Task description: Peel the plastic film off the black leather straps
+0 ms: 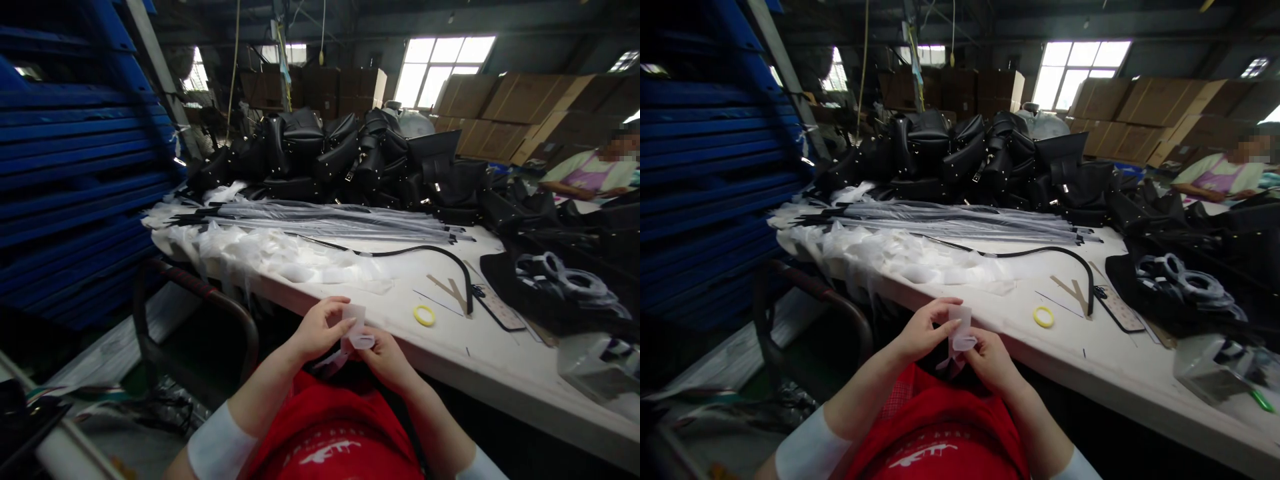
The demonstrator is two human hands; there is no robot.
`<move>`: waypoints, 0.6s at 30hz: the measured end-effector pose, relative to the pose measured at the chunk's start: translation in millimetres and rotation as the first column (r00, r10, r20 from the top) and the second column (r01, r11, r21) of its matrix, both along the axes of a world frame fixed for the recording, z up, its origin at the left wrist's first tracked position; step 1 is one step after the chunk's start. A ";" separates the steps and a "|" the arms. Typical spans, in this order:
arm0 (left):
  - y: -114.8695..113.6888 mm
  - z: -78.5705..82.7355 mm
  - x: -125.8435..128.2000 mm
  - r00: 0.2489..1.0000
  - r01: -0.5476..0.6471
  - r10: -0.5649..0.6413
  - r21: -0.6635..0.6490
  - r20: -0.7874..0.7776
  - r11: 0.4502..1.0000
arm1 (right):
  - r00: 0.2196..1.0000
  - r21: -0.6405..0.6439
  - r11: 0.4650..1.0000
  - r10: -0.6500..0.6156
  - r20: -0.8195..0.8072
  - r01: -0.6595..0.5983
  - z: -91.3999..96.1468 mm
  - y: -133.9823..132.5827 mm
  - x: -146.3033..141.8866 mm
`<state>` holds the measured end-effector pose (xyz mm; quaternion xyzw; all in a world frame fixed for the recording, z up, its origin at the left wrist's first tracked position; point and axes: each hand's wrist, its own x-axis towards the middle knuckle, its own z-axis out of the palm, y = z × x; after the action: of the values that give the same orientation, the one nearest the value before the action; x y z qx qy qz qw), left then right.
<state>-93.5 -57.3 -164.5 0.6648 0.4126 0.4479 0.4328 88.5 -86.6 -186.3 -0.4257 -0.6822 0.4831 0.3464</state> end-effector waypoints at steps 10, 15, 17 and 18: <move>-3.3 -3.1 19.9 0.985 -0.071 0.098 -0.182 0.145 0.981 | 0.996 -0.131 0.991 -0.043 -0.077 0.032 -3.7 -0.7 0.3; -11.4 -12.1 22.1 0.962 -0.103 0.120 -0.083 0.243 0.991 | 0.977 -0.163 0.982 -0.125 -0.175 0.097 -3.1 1.4 -2.2; -17.3 -12.0 17.0 0.964 -0.107 0.109 -0.021 0.244 0.994 | 0.967 -0.183 0.976 -0.152 -0.203 0.115 -1.8 2.6 -2.3; -19.9 -11.0 13.2 0.971 -0.099 0.093 0.015 0.222 0.995 | 0.966 -0.189 0.975 -0.155 -0.208 0.116 -1.3 3.2 -2.0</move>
<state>-80.3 -77.2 -175.5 0.5957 0.3876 0.5448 0.4451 86.5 -83.4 -187.6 -0.4437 -0.5633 0.5610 0.4137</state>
